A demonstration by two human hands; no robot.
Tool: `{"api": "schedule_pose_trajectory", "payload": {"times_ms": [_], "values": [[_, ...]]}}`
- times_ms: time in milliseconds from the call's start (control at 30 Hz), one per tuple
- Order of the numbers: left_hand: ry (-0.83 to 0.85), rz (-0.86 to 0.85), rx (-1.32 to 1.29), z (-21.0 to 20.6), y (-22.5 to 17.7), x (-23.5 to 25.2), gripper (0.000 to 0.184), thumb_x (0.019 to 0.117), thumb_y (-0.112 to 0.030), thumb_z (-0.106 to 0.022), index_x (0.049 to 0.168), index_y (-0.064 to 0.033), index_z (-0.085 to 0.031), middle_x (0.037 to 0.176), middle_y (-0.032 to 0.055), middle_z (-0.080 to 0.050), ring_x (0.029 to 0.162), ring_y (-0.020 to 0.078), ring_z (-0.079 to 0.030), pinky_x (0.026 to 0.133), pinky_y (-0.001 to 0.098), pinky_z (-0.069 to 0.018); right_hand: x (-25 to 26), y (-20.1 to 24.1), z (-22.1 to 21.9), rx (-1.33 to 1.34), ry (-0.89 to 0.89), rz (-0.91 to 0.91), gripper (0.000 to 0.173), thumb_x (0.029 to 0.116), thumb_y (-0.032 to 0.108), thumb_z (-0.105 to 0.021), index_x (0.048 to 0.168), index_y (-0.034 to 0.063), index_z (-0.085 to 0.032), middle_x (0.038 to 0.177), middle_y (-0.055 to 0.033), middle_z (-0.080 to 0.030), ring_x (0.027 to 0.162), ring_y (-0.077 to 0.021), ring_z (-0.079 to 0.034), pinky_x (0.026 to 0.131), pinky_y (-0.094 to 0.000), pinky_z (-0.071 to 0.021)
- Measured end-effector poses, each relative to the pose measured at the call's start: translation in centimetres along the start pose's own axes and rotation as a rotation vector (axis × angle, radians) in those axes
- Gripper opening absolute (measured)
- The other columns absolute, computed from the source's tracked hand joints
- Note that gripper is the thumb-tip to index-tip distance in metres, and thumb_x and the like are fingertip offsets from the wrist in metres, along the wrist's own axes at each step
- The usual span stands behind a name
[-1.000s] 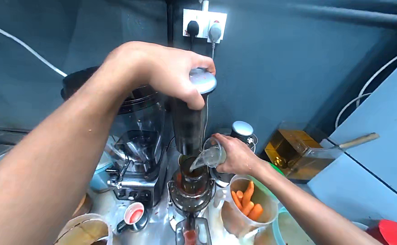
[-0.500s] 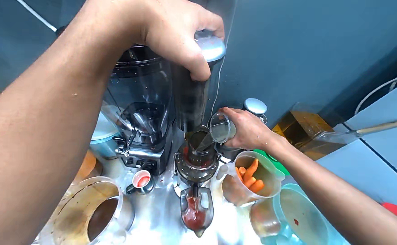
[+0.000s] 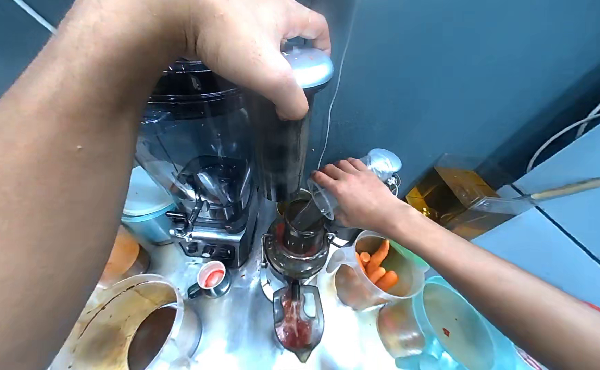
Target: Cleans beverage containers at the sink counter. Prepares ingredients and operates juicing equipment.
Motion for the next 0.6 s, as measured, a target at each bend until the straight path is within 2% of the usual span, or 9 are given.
{"api": "schedule_pose_trajectory", "payload": {"times_ms": [33, 100, 133, 200, 267, 367, 433, 467, 600], "values": [[-0.013, -0.013, -0.017, 0.1, 0.1, -0.1, 0.069, 0.0662, -0.030, -0.074, 0.133, -0.0206, -0.060, 0.099, 0.0001, -0.063, 0.081, 0.0088, -0.060, 0.066, 0.0306, -0.0512, 0.2, 1.0, 0.1, -0.024, -0.026, 0.044, 0.079, 0.0627, 0.009, -0.088, 0.136, 0.0177, -0.060, 0.123, -0.0113, -0.066, 0.115, -0.0364, -0.062, 0.107, -0.0591, -0.0425], [-0.007, -0.067, -0.023, 0.3, 0.3, -0.1, 0.067, 0.0638, -0.031, -0.073, 0.129, -0.0186, -0.062, 0.094, -0.0011, -0.063, 0.076, 0.0061, -0.058, 0.062, 0.0273, -0.0487, 0.5, 3.4, 0.3, -0.048, -0.075, 0.136, 0.059, 0.0775, -0.004, -0.077, 0.131, 0.0156, -0.062, 0.121, -0.0144, -0.067, 0.118, -0.0398, -0.061, 0.111, -0.0642, -0.0396], [0.015, -0.123, -0.003, 0.5, 0.6, 0.5, 0.067, 0.0612, -0.035, -0.074, 0.126, -0.0199, -0.065, 0.090, -0.0035, -0.064, 0.074, 0.0029, -0.058, 0.059, 0.0246, -0.0481, 0.5, 4.4, 0.3, -0.074, -0.104, 0.177, 0.048, 0.0856, -0.006, -0.070, 0.129, 0.0149, -0.063, 0.121, -0.0145, -0.067, 0.121, -0.0397, -0.061, 0.113, -0.0640, -0.0384], [0.082, -0.206, 0.053, 0.8, 1.2, 1.8, 0.073, 0.0542, -0.048, -0.077, 0.123, -0.0262, -0.068, 0.083, -0.0093, -0.065, 0.071, -0.0035, -0.058, 0.055, 0.0218, -0.0468, 0.4, 5.5, 0.1, -0.138, -0.150, 0.230, 0.040, 0.0930, -0.006, -0.062, 0.128, 0.0134, -0.063, 0.123, -0.0140, -0.067, 0.126, -0.0384, -0.059, 0.117, -0.0621, -0.0350], [0.088, -0.113, 0.095, 1.2, 0.8, 0.9, 0.080, 0.0563, -0.047, -0.076, 0.133, -0.0273, -0.061, 0.094, -0.0062, -0.067, 0.079, 0.0013, -0.061, 0.063, 0.0287, -0.0522, 0.1, 5.4, 0.0, -0.157, -0.161, 0.218, 0.046, 0.0922, -0.007, -0.063, 0.133, 0.0149, -0.061, 0.132, -0.0148, -0.064, 0.132, -0.0386, -0.055, 0.120, -0.0617, -0.0310], [-0.030, 0.055, 0.104, 1.8, -1.2, -1.2, 0.076, 0.0615, -0.035, -0.079, 0.134, -0.0271, -0.059, 0.100, -0.0012, -0.070, 0.082, 0.0109, -0.066, 0.067, 0.0387, -0.0545, -1.7, 3.1, 1.0, -0.049, -0.238, 0.028, 0.065, 0.0802, -0.003, -0.077, 0.139, 0.0181, -0.059, 0.141, -0.0157, -0.060, 0.134, -0.0391, -0.054, 0.118, -0.0630, -0.0326], [-0.020, 0.062, 0.112, 1.4, -2.5, -1.1, 0.074, 0.0654, -0.033, -0.079, 0.136, -0.0271, -0.057, 0.104, 0.0009, -0.069, 0.086, 0.0143, -0.065, 0.070, 0.0426, -0.0533, -3.9, 1.1, 1.4, 0.041, -0.256, -0.193, 0.082, 0.0683, 0.014, -0.088, 0.143, 0.0157, -0.055, 0.139, -0.0166, -0.059, 0.127, -0.0397, -0.057, 0.109, -0.0642, -0.0397], [-0.002, 0.055, 0.120, 1.0, -3.3, -0.7, 0.074, 0.0672, -0.033, -0.079, 0.137, -0.0269, -0.056, 0.107, 0.0019, -0.068, 0.088, 0.0157, -0.064, 0.072, 0.0443, -0.0528, -5.4, 0.1, 1.3, 0.114, -0.249, -0.317, 0.088, 0.0664, 0.024, -0.089, 0.145, 0.0129, -0.053, 0.140, -0.0175, -0.058, 0.124, -0.0399, -0.057, 0.104, -0.0640, -0.0426], [0.089, 0.040, 0.079, -1.6, -6.4, 1.8, 0.075, 0.0723, -0.029, -0.088, 0.139, -0.0242, -0.054, 0.118, 0.0070, -0.066, 0.099, 0.0220, -0.066, 0.081, 0.0499, -0.0552, -13.0, -2.2, 1.8, 0.434, -0.403, -0.673, 0.094, 0.0725, 0.056, -0.083, 0.142, 0.0042, -0.049, 0.130, -0.0185, -0.057, 0.106, -0.0350, -0.065, 0.081, -0.0568, -0.0567]]}}
Point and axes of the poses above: each hand's wrist, its own x-axis towards the middle knuckle, its own z-axis out of the back of the hand, y = z × x, the point moved 8 cm from there along x, towards the middle knuckle
